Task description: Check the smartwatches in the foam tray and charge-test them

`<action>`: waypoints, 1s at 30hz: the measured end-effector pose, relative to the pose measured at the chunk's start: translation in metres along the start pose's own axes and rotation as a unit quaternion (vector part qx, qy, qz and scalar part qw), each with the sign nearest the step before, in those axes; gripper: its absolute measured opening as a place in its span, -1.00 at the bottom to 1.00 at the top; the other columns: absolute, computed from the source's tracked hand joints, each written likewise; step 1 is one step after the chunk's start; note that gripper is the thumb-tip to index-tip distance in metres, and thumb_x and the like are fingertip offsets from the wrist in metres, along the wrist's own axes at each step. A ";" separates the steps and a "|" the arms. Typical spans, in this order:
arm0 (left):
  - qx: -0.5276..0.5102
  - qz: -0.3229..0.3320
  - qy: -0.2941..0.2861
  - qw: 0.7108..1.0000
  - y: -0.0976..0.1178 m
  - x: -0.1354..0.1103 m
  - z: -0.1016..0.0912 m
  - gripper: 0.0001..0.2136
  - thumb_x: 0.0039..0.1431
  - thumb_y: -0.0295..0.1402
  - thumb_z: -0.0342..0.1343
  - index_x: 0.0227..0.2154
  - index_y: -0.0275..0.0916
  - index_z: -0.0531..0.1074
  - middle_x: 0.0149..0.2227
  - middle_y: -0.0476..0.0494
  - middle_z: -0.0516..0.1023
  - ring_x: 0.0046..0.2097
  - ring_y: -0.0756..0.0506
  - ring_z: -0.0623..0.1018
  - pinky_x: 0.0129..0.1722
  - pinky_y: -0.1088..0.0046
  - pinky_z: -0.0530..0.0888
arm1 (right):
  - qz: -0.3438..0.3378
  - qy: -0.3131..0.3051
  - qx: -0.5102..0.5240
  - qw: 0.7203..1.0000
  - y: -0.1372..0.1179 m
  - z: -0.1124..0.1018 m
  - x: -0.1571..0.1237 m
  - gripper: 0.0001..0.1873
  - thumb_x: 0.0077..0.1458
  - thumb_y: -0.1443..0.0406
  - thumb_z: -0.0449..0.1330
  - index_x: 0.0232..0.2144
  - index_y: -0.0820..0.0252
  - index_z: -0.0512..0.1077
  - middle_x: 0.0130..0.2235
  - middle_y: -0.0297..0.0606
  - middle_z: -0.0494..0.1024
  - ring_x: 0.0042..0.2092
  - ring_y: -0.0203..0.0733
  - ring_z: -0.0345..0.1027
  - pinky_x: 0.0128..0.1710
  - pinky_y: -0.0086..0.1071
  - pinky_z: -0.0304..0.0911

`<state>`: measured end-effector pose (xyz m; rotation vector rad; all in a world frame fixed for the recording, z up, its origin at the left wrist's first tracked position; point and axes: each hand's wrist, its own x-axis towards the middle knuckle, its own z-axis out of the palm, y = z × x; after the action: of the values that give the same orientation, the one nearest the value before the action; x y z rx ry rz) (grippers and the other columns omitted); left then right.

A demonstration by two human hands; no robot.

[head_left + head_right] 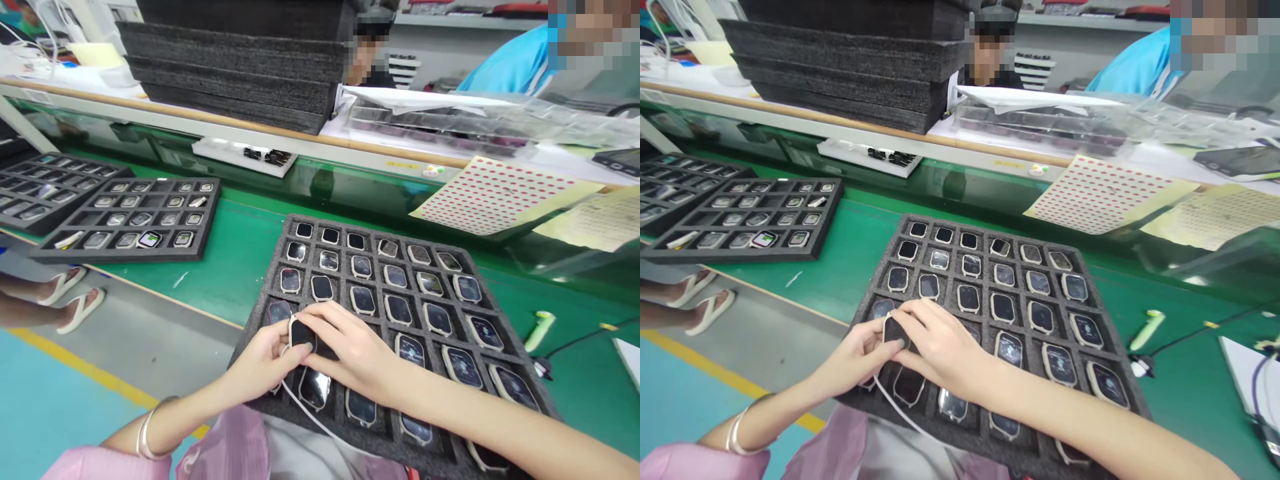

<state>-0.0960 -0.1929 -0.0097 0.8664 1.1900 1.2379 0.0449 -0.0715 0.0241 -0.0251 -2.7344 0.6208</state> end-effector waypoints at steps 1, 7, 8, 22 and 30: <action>-0.006 0.004 -0.001 1.000 0.000 0.000 0.000 -0.81 0.18 -0.27 0.12 -0.28 -0.31 0.40 -0.52 0.06 0.35 -0.59 0.12 0.24 -0.60 0.61 0.21 | -0.002 -0.003 0.004 1.000 0.000 0.001 0.000 -0.63 0.24 0.23 0.11 0.02 0.36 0.29 -0.10 0.01 0.40 -0.07 -0.02 0.30 -0.06 -0.13 0.34; -0.018 -0.003 -0.009 1.000 0.001 -0.003 -0.004 -0.80 0.16 -0.23 0.13 -0.37 -0.31 0.40 -0.52 -0.02 0.48 -0.46 -0.01 0.46 -0.44 0.51 0.37 | -0.010 -0.010 0.026 1.000 0.002 0.000 0.003 -0.49 0.14 0.11 0.23 0.02 0.34 0.29 -0.13 -0.07 0.41 -0.10 -0.04 0.31 -0.09 -0.17 0.34; -0.017 -0.002 -0.010 1.000 0.001 -0.004 -0.004 -0.80 0.16 -0.23 0.13 -0.35 -0.31 0.41 -0.51 -0.02 0.48 -0.46 -0.01 0.45 -0.44 0.51 0.37 | -0.013 -0.018 0.028 0.999 0.002 -0.003 0.003 -0.47 0.13 0.11 0.23 0.03 0.33 0.29 -0.11 -0.07 0.40 -0.08 -0.04 0.30 -0.07 -0.17 0.32; 0.031 -0.026 -0.051 0.998 0.004 -0.005 -0.005 -0.79 0.23 -0.25 0.04 -0.39 -0.30 0.34 -0.48 -0.05 0.52 -0.57 0.11 0.24 -0.61 0.60 0.14 | 0.140 -0.156 -0.016 0.978 0.034 -0.046 -0.059 -0.77 0.23 0.15 0.12 -0.26 0.22 0.34 -0.26 -0.20 0.36 -0.22 -0.09 0.25 -0.17 -0.22 0.20; 0.050 -0.033 -0.041 0.997 -0.001 -0.007 -0.005 -0.77 0.24 -0.22 0.04 -0.38 -0.30 0.33 -0.49 -0.03 0.51 -0.59 0.12 0.24 -0.63 0.62 0.13 | 0.165 -0.166 0.025 0.972 0.032 -0.053 -0.044 -0.75 0.15 0.11 0.21 -0.36 0.19 0.37 -0.29 -0.28 0.37 -0.24 -0.13 0.29 -0.20 -0.28 0.23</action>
<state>-0.1006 -0.2002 -0.0104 0.9353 1.2131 1.0876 0.1015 -0.0247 0.0413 -0.4078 -3.0641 0.8498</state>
